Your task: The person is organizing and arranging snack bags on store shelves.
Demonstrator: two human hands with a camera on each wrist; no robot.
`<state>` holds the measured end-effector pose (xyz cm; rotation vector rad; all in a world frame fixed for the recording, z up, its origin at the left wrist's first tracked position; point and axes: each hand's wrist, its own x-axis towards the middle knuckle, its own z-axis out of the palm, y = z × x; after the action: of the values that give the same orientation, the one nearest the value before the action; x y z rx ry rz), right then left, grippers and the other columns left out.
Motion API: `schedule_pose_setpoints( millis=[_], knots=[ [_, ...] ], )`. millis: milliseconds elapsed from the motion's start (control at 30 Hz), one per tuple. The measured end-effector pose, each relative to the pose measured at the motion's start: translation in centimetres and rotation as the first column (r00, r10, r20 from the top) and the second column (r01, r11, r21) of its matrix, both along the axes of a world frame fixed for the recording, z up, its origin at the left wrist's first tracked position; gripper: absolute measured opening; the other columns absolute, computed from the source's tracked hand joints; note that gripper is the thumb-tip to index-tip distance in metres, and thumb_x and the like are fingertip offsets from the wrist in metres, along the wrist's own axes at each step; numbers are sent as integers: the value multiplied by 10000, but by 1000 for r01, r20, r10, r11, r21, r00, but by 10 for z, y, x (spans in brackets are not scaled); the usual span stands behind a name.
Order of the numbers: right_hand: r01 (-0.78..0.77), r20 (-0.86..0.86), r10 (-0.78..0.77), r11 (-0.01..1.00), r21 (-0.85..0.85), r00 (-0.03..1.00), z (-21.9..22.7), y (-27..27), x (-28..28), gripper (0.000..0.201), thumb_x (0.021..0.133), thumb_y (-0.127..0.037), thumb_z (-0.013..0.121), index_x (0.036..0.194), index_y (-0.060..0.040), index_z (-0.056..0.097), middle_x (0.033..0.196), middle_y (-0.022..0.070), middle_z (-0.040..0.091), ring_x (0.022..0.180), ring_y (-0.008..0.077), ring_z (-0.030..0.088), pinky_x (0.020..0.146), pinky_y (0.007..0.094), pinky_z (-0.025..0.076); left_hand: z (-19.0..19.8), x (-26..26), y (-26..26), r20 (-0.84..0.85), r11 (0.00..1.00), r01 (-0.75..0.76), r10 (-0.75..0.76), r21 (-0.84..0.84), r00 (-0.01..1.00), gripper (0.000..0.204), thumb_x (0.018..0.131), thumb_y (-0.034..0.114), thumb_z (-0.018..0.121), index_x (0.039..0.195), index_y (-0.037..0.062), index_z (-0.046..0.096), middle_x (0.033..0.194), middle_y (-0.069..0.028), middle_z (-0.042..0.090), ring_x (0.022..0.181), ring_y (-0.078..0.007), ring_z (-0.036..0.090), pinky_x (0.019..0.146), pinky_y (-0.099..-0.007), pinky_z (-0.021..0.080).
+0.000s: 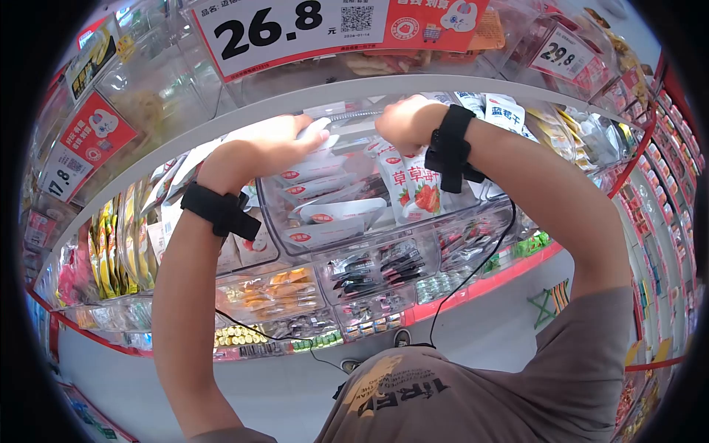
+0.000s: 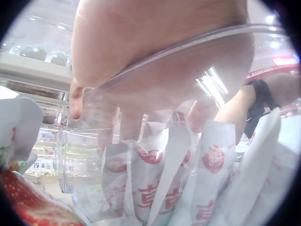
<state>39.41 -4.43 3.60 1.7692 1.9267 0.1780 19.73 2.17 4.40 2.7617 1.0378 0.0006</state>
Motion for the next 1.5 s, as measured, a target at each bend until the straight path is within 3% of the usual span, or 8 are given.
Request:
schedule_pose_setpoints(
  millis=[300, 400, 633, 767, 1067, 1267, 1367, 1500],
  knots=[
    [29, -19, -30, 998, -51, 999, 2, 16, -10, 267, 708, -50, 626, 963, 1, 683, 908, 186, 676, 839, 326, 671, 706, 410, 537, 2, 0, -2, 14, 999, -4, 5, -32, 1000, 571, 942, 534, 377, 1173, 45, 560, 1010, -182, 634, 909, -307, 605, 793, -398, 469],
    [20, -143, 2, 989, 146, 990, -22, 43, 6, 316, 772, -182, 658, 1064, -65, 684, 1027, 148, 682, 925, 317, 660, 788, 417, 519, -1, 0, 1, 18, 1000, 4, -4, -22, 1000, 563, 944, 523, 382, 1183, 44, 557, 1021, -185, 632, 915, -313, 603, 792, -401, 469],
    [207, -361, -257, 963, -173, 896, -44, 61, 12, 547, 906, -530, 451, 1166, -90, 647, 1159, 108, 646, 1008, 285, 636, 912, 381, 463, -2, -1, 1, 44, 1000, 12, -11, -12, 999, 551, 948, 500, 388, 1207, 42, 552, 1036, -195, 628, 930, -321, 602, 777, -390, 477],
    [190, -366, -277, 948, -256, 889, -45, 54, 7, 633, 765, -601, 619, 1133, -88, 664, 1144, 131, 649, 975, 269, 642, 856, 381, 485, -2, 0, 3, 39, 1000, 19, -19, -18, 999, 565, 942, 512, 397, 1222, 45, 547, 1044, -187, 626, 926, -300, 608, 742, -380, 496],
    [19, -440, -121, 973, -231, 890, -7, 12, 2, 598, 664, -446, 755, 1042, 8, 662, 952, 150, 682, 849, 294, 654, 745, 370, 503, 2, -1, 0, 31, 995, -16, 19, -103, 999, 585, 936, 530, 399, 1262, 61, 522, 1136, -171, 600, 944, -275, 611, 681, -358, 541],
    [-241, -573, 206, 970, 16, 793, 11, -35, 15, 490, 676, -308, 763, 1032, 1, 626, 976, 169, 655, 900, 319, 635, 775, 382, 499, 8, 1, -11, -17, 993, -77, 76, -93, 997, 598, 945, 502, 373, 1302, 34, 477, 1234, -187, 569, 1124, -335, 543, 935, -415, 424],
    [-289, -557, 274, 955, 63, 784, 13, -58, 15, 524, 658, -227, 774, 1072, 19, 568, 968, 199, 636, 918, 361, 625, 793, 397, 493, 2, 0, -3, 5, 999, -39, 39, -33, 999, 598, 933, 552, 387, 1268, 74, 513, 1155, -158, 588, 949, -270, 606, 696, -361, 543],
    [-197, -430, 191, 980, 32, 882, 18, -69, 11, 596, 629, -245, 805, 1097, 23, 552, 985, 220, 630, 938, 384, 621, 794, 414, 493, 3, 2, -7, 14, 997, -54, 55, -50, 998, 575, 934, 533, 392, 1248, 72, 528, 1123, -164, 601, 932, -278, 616, 694, -366, 540]
  ],
)
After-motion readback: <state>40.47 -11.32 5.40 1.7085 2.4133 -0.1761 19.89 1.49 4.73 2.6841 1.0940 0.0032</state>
